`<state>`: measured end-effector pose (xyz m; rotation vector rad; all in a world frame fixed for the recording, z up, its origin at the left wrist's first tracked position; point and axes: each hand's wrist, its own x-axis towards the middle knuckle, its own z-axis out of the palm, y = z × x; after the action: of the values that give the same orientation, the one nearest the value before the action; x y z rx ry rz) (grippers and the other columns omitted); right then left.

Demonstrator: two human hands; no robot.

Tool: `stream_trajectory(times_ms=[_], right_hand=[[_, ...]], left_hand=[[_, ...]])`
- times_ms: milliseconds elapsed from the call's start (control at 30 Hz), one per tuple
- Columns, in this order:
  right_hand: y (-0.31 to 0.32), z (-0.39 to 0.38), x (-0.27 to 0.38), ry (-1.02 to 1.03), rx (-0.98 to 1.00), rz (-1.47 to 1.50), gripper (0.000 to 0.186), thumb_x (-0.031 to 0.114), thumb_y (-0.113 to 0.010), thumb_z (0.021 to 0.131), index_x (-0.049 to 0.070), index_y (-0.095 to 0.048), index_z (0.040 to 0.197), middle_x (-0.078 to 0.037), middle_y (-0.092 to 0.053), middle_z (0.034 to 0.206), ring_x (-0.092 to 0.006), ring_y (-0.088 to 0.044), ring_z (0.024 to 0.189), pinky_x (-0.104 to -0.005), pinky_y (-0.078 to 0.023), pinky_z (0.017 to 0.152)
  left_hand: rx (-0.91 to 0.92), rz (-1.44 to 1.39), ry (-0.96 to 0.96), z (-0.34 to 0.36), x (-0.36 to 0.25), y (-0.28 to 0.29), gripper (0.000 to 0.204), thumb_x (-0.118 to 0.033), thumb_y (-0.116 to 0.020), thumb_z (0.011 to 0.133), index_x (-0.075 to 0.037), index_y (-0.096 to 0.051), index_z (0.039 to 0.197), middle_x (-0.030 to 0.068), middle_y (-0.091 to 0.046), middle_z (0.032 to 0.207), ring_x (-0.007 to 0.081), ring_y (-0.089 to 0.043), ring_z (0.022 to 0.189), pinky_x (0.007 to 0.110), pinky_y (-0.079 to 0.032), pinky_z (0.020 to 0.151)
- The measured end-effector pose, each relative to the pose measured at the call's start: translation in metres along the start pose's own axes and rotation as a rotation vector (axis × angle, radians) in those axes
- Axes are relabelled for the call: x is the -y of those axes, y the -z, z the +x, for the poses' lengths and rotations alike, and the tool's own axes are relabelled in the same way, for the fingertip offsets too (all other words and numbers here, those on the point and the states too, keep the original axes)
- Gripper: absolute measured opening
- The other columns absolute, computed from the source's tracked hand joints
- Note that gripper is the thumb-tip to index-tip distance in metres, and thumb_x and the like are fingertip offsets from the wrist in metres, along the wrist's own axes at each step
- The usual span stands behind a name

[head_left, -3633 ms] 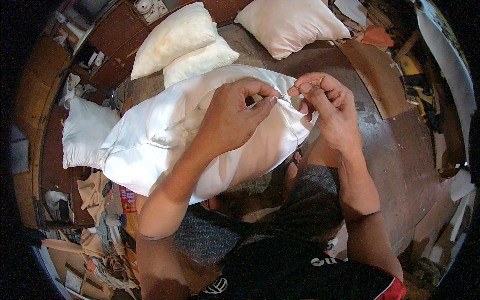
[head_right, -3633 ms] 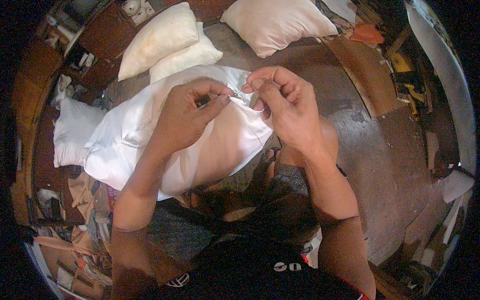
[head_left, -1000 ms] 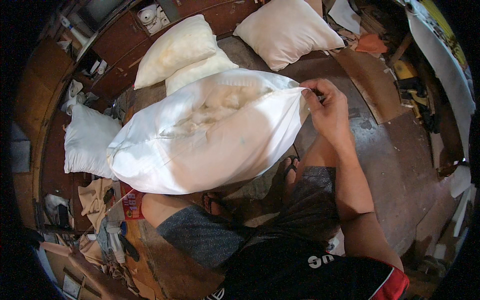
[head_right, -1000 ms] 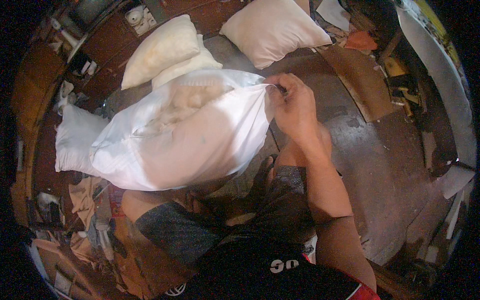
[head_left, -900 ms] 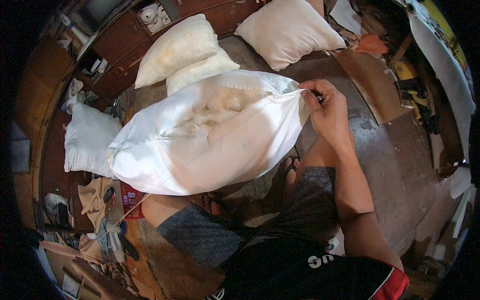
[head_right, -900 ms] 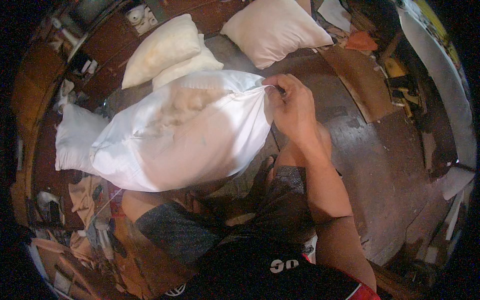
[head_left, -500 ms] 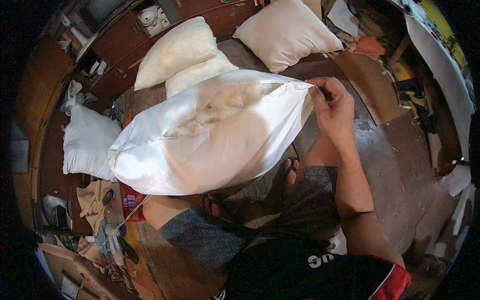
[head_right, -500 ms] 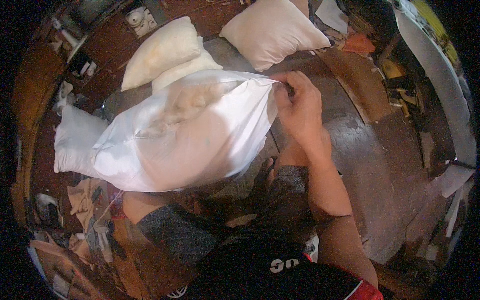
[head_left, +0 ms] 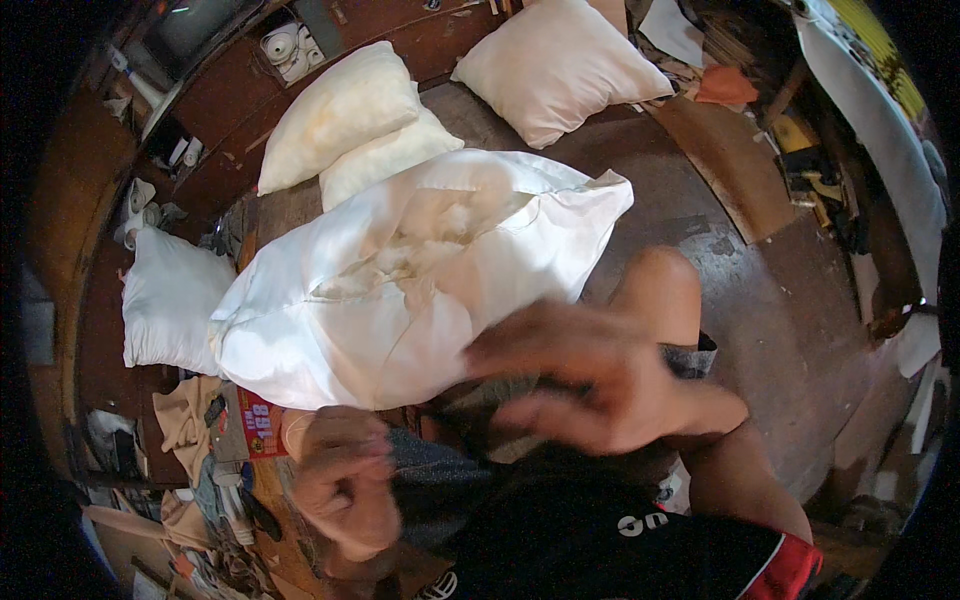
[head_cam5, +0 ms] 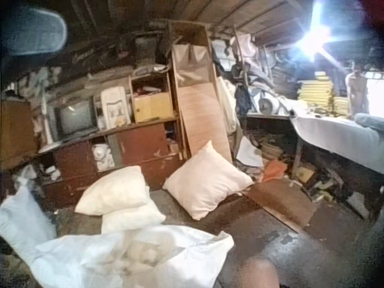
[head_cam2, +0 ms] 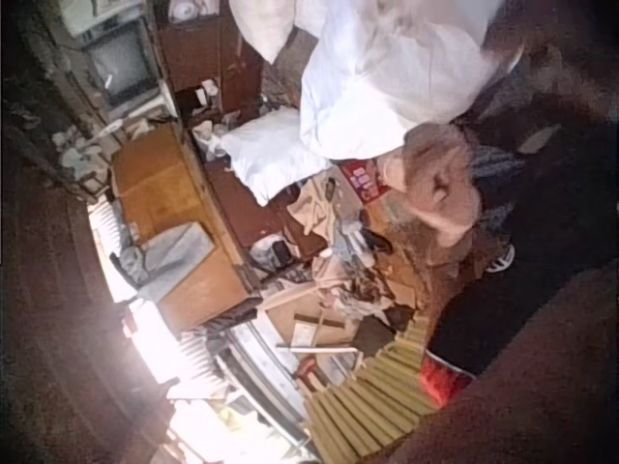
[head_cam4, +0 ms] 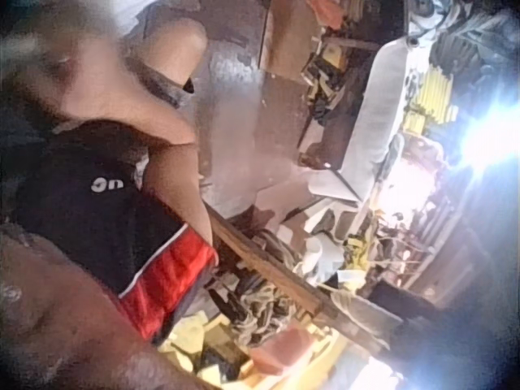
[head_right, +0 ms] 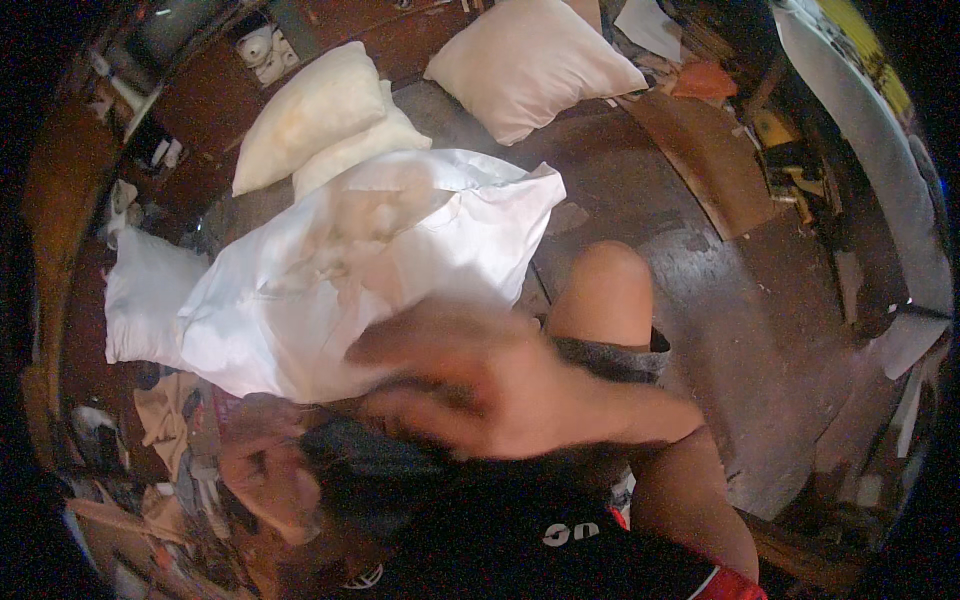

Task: The person hand-sews the opening of a white pillow using a needle and thread. They repeatedly insert the needle through the fabric and pull the thread to close the seam, working along the edge of the pillow.

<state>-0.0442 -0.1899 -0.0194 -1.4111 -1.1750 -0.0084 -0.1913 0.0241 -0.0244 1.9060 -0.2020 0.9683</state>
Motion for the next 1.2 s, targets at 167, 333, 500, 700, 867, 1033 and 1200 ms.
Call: stream_trajectory(times_ms=[167, 333, 500, 700, 867, 1033, 1200], right_hand=[[-0.034, -0.011, -0.022, 0.132, -0.051, 0.096, 0.028, 0.008, -0.075, 0.088, 0.001, -0.069, 0.114, -0.012, -0.072, 0.099, -0.0288, -0.071, 0.091, -0.0396, -0.057, 0.076], [-0.009, -0.009, -0.012, -0.157, 0.008, 0.219, 0.017, -0.003, -0.062, 0.093, -0.005, -0.069, 0.109, -0.016, -0.074, 0.099, -0.0234, -0.075, 0.084, -0.0306, -0.057, 0.075], [0.016, -0.017, -0.028, -0.093, -0.270, -0.090, 0.021, 0.007, -0.057, 0.100, -0.005, -0.062, 0.117, -0.016, -0.070, 0.102, -0.0201, -0.069, 0.094, -0.0331, -0.053, 0.083], [0.064, 0.014, -0.066, 0.016, -0.616, -0.877, 0.016, 0.005, -0.064, 0.089, 0.004, -0.070, 0.104, -0.015, -0.069, 0.104, -0.0341, -0.063, 0.103, -0.0427, -0.049, 0.093], [0.070, 0.004, -0.077, -0.158, -0.351, -0.971, 0.024, 0.005, -0.072, 0.085, 0.006, -0.073, 0.109, -0.014, -0.069, 0.107, -0.0328, -0.064, 0.103, -0.0367, -0.049, 0.095], [0.071, 0.000, -0.081, -0.151, -0.487, -0.863, 0.030, 0.003, -0.072, 0.085, 0.005, -0.072, 0.115, -0.012, -0.068, 0.106, -0.0278, -0.064, 0.105, -0.0352, -0.048, 0.094], [0.046, 0.017, -0.064, -0.114, -0.789, -0.174, 0.028, 0.001, -0.068, 0.089, 0.003, -0.071, 0.117, -0.007, -0.066, 0.106, -0.0196, -0.062, 0.106, -0.0314, -0.048, 0.093]], left_hand=[[0.095, -0.061, -0.041, 0.008, 0.004, -0.036, 0.013, 0.002, -0.069, 0.088, -0.003, -0.066, 0.100, 0.0132, -0.068, 0.091, 0.0285, -0.064, 0.086, 0.037, -0.053, 0.075], [0.162, 0.189, -0.037, 0.026, 0.004, -0.048, 0.022, 0.005, -0.069, 0.086, -0.001, -0.068, 0.107, 0.0151, -0.070, 0.100, 0.0312, -0.065, 0.089, 0.037, -0.053, 0.078], [0.216, 0.242, -0.119, 0.064, 0.021, -0.071, 0.024, -0.003, -0.072, 0.085, 0.001, -0.070, 0.109, 0.0164, -0.070, 0.102, 0.0334, -0.066, 0.091, 0.040, -0.052, 0.085], [0.372, 0.374, -0.076, 0.124, 0.064, -0.084, 0.022, -0.009, -0.071, 0.087, 0.000, -0.069, 0.107, 0.0187, -0.072, 0.096, 0.0347, -0.068, 0.090, 0.041, -0.052, 0.081], [0.686, 0.363, 0.261, 0.141, 0.073, -0.117, 0.023, -0.019, -0.070, 0.091, -0.003, -0.068, 0.107, 0.0158, -0.073, 0.097, 0.0238, -0.070, 0.085, 0.035, -0.053, 0.078], [0.622, 0.229, 0.164, 0.132, 0.086, -0.123, 0.028, -0.013, -0.071, 0.089, -0.003, -0.063, 0.115, 0.0130, -0.074, 0.101, 0.0217, -0.072, 0.098, 0.033, -0.054, 0.082], [0.518, 0.022, 0.293, 0.126, 0.089, -0.127, 0.039, -0.009, -0.071, 0.090, -0.003, -0.060, 0.127, 0.0134, -0.074, 0.107, 0.0202, -0.071, 0.107, 0.032, -0.053, 0.086]])
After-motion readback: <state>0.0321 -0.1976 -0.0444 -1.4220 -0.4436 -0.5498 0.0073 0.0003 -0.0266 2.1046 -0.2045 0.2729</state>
